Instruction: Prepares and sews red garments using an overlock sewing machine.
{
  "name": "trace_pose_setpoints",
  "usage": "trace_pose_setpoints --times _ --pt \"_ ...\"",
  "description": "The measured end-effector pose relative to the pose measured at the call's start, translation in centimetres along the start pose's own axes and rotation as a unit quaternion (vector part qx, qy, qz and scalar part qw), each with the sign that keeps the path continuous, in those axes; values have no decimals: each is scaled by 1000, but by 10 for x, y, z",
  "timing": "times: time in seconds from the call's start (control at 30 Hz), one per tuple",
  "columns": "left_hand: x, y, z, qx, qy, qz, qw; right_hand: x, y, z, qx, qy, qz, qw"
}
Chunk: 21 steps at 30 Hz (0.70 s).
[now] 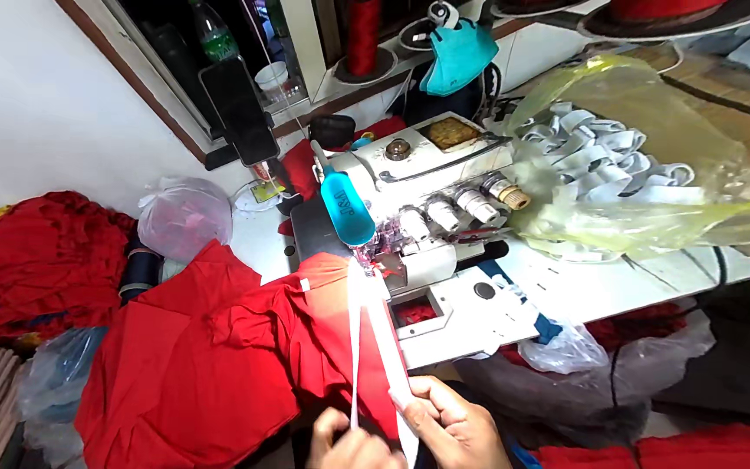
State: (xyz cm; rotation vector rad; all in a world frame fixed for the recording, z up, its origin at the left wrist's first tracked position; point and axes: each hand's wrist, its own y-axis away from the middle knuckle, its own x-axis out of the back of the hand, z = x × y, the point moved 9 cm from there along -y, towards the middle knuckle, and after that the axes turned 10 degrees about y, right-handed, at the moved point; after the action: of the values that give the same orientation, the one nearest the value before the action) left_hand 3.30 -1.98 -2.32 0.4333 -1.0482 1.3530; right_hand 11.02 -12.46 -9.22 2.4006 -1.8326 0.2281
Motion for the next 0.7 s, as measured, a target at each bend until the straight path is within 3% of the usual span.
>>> trace_pose_setpoints --times 0.13,0.23,0.37,0.7 --pt "25 -60 -40 1 -32 68 997 10 -11 -5 -12 -46 21 999" --pt "19 -94 -74 68 -80 43 994 11 1 -5 -34 -61 -1 998" --pt "14 -96 -87 86 -153 65 982 9 20 2 -44 -90 -11 995" --pt "18 -97 -89 90 -132 66 985 7 20 2 -64 -181 -6 981"
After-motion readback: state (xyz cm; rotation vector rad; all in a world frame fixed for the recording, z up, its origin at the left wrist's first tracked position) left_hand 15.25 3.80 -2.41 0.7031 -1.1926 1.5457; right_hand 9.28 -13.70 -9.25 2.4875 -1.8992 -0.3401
